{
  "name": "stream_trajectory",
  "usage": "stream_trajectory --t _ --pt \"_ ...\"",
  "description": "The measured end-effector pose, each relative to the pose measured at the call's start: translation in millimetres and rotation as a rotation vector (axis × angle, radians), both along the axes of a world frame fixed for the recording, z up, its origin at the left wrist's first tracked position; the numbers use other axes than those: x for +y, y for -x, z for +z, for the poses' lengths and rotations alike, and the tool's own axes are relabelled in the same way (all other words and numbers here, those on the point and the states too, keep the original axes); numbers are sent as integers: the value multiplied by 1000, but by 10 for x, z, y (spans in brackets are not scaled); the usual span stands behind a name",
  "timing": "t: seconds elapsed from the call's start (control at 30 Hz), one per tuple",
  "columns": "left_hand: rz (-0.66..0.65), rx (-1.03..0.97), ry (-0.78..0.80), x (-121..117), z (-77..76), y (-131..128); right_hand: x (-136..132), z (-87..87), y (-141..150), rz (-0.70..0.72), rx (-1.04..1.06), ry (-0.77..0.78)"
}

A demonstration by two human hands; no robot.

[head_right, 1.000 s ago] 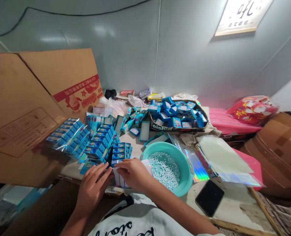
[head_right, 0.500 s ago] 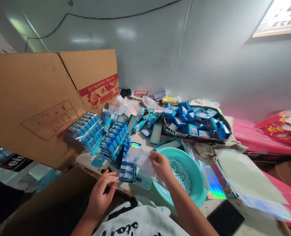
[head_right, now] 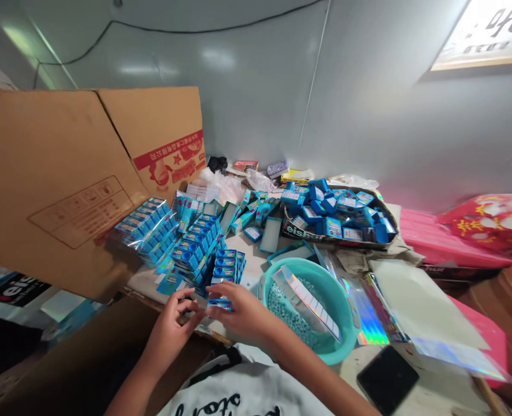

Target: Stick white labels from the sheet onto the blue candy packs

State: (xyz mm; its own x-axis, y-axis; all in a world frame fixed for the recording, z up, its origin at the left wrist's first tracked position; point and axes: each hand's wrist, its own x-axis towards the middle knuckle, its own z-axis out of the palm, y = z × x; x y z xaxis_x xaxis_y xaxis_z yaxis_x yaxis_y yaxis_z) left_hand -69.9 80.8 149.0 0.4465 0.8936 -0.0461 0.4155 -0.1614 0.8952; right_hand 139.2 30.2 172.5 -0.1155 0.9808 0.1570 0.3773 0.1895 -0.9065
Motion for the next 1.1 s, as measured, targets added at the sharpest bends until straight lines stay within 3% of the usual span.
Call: stream_trajectory --t 0.1,0.2,0.4,0.53,0.63,0.73,0.87,0.97,1.1 --pt "-102 11 2 21 19 37 75 114 151 105 -59 -21" --pt "-138 20 0 41 18 74 103 114 225 115 -94 -47" --pt "-2 -128 58 29 73 121 114 90 307 148 -73 -57" --pt "12 -288 206 -13 89 143 155 -67 379 81 -47 -47" --pt "117 -413 300 -14 -33 130 195 -226 433 -47 16 -65" --pt "199 -559 426 3 -293 62 216 -306 472 -143 100 -51" --pt "32 -681 433 -53 -617 -82 215 -302 534 -172 236 6" --pt "-60 -747 379 -135 -685 -146 219 -318 606 -183 410 67" --pt "-35 -669 286 -157 -698 -110 239 -351 665 -192 690 196"
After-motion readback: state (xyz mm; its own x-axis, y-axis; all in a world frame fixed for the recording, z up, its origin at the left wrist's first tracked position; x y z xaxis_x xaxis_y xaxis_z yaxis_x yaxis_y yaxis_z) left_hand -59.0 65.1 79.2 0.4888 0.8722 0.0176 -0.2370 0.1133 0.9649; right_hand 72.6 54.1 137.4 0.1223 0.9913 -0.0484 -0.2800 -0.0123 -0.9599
